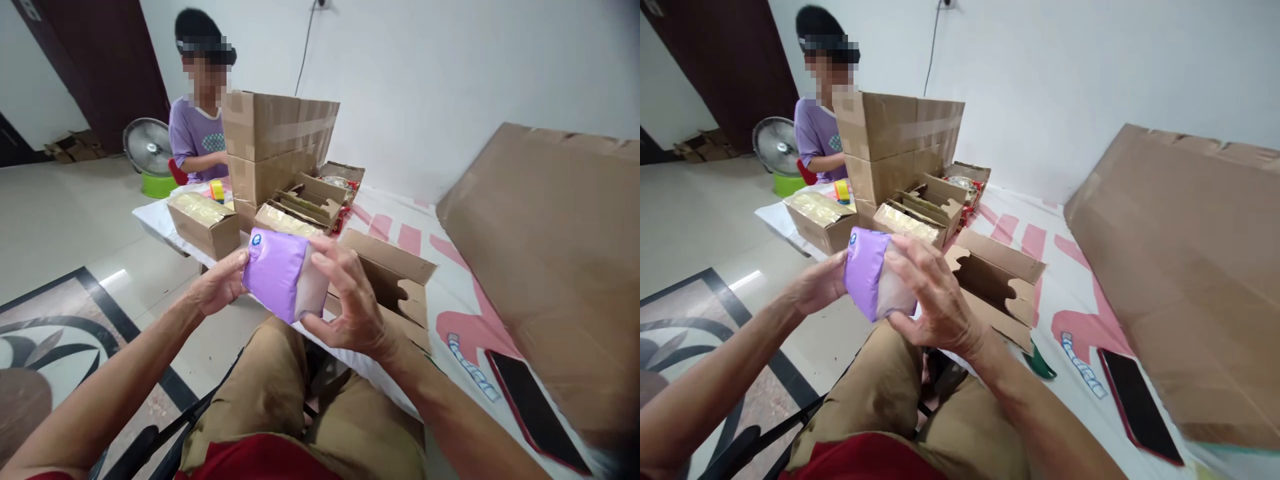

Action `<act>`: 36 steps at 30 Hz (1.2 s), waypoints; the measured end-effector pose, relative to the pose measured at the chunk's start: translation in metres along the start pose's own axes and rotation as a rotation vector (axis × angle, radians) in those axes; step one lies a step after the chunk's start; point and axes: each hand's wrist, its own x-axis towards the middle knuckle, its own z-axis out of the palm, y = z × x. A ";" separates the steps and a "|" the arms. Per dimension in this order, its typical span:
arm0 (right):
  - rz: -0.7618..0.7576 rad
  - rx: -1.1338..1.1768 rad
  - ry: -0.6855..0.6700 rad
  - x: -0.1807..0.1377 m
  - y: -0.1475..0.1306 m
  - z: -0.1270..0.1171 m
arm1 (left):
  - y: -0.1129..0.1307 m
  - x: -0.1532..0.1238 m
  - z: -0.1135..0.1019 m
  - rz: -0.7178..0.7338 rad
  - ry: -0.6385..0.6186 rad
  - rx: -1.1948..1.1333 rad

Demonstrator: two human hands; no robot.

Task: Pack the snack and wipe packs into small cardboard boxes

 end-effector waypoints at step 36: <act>0.954 0.095 0.224 -0.130 0.095 0.189 | -0.162 0.085 -0.069 0.477 0.667 1.028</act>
